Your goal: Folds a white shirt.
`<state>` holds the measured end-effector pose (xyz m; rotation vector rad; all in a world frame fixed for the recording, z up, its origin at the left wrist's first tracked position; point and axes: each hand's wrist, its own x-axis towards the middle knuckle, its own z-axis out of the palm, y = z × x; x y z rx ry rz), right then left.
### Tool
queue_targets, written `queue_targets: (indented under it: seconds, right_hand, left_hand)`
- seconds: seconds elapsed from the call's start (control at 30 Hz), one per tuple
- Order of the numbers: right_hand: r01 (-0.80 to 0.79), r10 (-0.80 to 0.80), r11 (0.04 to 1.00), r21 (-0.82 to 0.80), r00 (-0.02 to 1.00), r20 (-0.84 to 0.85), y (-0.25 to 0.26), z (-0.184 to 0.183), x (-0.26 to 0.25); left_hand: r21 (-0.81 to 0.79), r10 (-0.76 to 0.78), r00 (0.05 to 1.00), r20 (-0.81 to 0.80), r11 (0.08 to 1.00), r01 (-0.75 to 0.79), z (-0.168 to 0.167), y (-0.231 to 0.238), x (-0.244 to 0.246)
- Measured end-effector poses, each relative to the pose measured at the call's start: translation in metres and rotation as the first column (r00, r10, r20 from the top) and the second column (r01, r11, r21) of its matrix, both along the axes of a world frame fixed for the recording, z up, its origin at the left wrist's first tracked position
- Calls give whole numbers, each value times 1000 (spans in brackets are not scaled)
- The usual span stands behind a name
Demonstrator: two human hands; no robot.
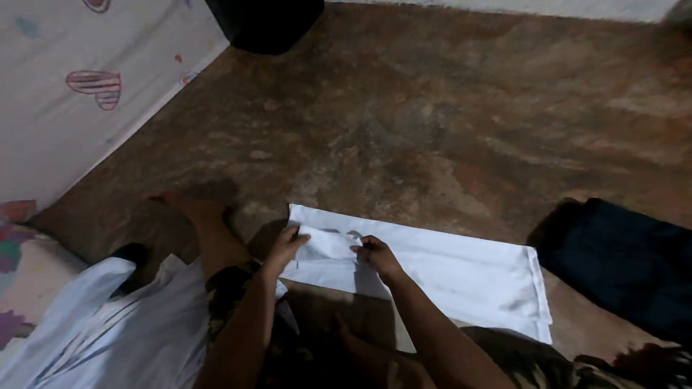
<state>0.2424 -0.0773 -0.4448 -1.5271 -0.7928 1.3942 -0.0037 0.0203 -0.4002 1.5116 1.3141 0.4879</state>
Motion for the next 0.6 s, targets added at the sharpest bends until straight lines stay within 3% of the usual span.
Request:
queue_targets:
  seconds: [0.1,0.27,0.37,0.5,0.6]
  right_hand:
    - [119,-111,988,-98,991,76,5,-2,-3]
    - [98,-96,995,5,964,249,7,-9,-4]
    - [48,-77,996,78,907,415,7,-15,-3]
    - [-13,5,1000,6,722,691,1,-7,-10]
    - [-196,-28,970,146,502,864,-9,-16,-18]
  left_hand:
    - [-43,102,994,33,994,-101,-31,15,11]
    - [18,-75,986,-147,997,79,-30,12,19]
    - [69,-103,972,-213,990,120,-30,12,18]
    - [220,-82,869,-489,952,214,-36,3,25]
    - [283,-106,745,-658,883,375,-39,-13,39]
